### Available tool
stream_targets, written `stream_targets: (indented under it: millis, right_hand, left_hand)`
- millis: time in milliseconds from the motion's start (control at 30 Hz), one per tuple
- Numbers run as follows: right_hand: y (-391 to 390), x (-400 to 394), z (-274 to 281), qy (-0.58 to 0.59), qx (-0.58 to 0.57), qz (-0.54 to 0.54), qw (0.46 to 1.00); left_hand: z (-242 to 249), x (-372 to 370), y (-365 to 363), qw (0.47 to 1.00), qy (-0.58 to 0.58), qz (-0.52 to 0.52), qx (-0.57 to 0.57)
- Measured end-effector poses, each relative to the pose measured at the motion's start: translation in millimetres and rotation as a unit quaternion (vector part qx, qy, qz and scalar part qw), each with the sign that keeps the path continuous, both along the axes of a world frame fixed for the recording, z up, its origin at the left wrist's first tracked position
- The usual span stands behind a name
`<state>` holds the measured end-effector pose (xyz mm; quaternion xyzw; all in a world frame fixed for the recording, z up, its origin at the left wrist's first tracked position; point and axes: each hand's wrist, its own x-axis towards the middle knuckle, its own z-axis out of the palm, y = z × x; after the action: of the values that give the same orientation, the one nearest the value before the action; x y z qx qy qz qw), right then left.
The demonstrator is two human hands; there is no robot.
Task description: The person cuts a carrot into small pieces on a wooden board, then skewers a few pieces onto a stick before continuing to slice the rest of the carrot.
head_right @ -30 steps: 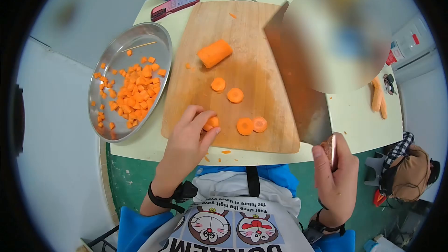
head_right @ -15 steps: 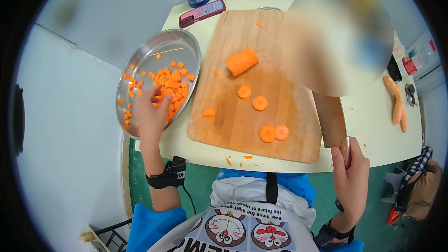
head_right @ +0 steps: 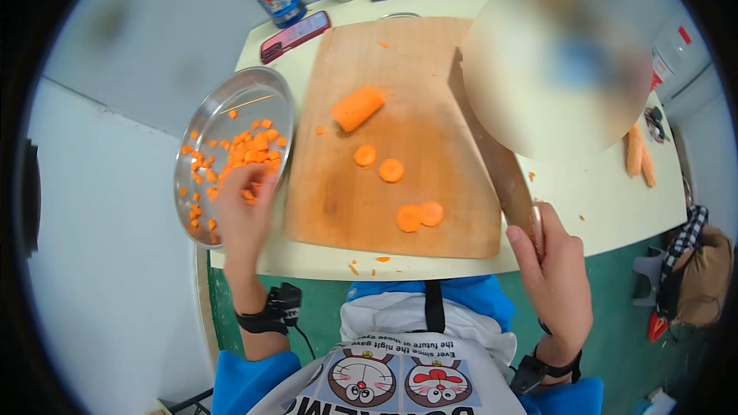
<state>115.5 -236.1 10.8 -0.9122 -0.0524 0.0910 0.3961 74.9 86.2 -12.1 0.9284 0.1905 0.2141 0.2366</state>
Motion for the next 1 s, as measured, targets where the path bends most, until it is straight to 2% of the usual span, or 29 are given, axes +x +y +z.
stream_targets:
  millis: [67, 100, 167, 233, 267, 333, 433, 567, 633, 767, 800, 833, 867, 900, 933, 967, 1000]
  right_hand:
    - [-1.6, -0.5, -0.8, 0.0, 0.001, 0.001, 1.0]
    - [-1.2, -0.9, -0.3, -0.001, 0.009, 0.01, 1.0]
    - [-0.8, -0.7, 1.2, -0.001, 0.01, 0.006, 1.0]
    - [-1.0, -0.6, 0.9, -0.004, 0.003, 0.014, 1.0]
    - [-0.6, -1.2, 0.8, -0.004, 0.002, 0.013, 1.0]
    - [0.4, -2.2, 0.7, -0.011, 0.002, 0.01, 1.0]
    - [-0.4, -3.1, 0.2, -0.011, 0.002, 0.012, 1.0]
    - [0.7, -4.5, 0.8, -0.021, -0.001, 0.018, 1.0]
    - [0.8, -6.8, 3.1, -0.031, -0.01, 0.028, 0.999]
    - [13.9, -21.3, 25.6, -0.021, 0.027, 0.049, 0.998]
    - [18.6, -24.9, 33.7, -0.002, 0.022, 0.087, 0.996]
    - [21.7, -26.4, 38.1, 0.017, 0.015, 0.125, 0.992]
    - [23.4, -25.8, 38.9, 0.042, -0.004, 0.171, 0.984]
    - [26.6, -25.7, 36.8, 0.041, -0.009, 0.175, 0.984]
    - [31.2, -26.0, 31.9, 0.028, -0.017, 0.219, 0.975]
    - [35.9, -26.3, 28.0, 0.018, -0.027, 0.265, 0.964]
    - [41.2, -26.3, 26.6, 0.028, -0.031, 0.288, 0.957]
  left_hand:
    - [6.5, 1.9, 10.7, 0.996, 0.045, 0.071, -0.011]
    - [2.5, 3.9, 8.0, 0.997, 0.047, 0.065, -0.013]
    - [-2.0, 8.4, -1.2, 0.984, -0.07, 0.014, 0.163]
    - [-2.4, 9.2, -34.4, 0.991, -0.011, -0.13, 0.032]
    - [-5.1, 10.5, -52.4, 0.976, 0.029, -0.211, -0.043]
    - [-15.9, 13.6, -82.1, 0.954, 0.028, -0.298, -0.031]
    - [-30.2, 16.3, -92.2, 0.945, 0.044, -0.323, 0.008]
    - [-30.6, 5.2, -76.5, 0.967, 0.011, -0.251, 0.034]
    - [-24.6, -5.2, -67.1, 0.985, 0.097, -0.145, 0.004]
    - [-18.6, -14.5, -62.1, 0.985, 0.1, -0.133, 0.038]
    - [-17.7, -14.6, -58.7, 0.986, 0.077, -0.1, -0.109]
    - [-16.3, -14.0, -55.5, 0.964, 0.05, -0.066, -0.254]
    - [-13.3, -11.3, -51.2, 0.963, 0.048, -0.063, -0.257]
    - [-9.1, -6.2, -45.6, 0.948, -0.11, -0.031, -0.298]
    - [-5.3, -1.2, -41.8, 0.906, -0.265, 0.004, -0.331]
    - [-0.8, 3.4, -41.5, 0.904, -0.267, 0.011, -0.335]
    - [4.0, 8.1, -42.5, 0.881, -0.32, -0.029, -0.348]
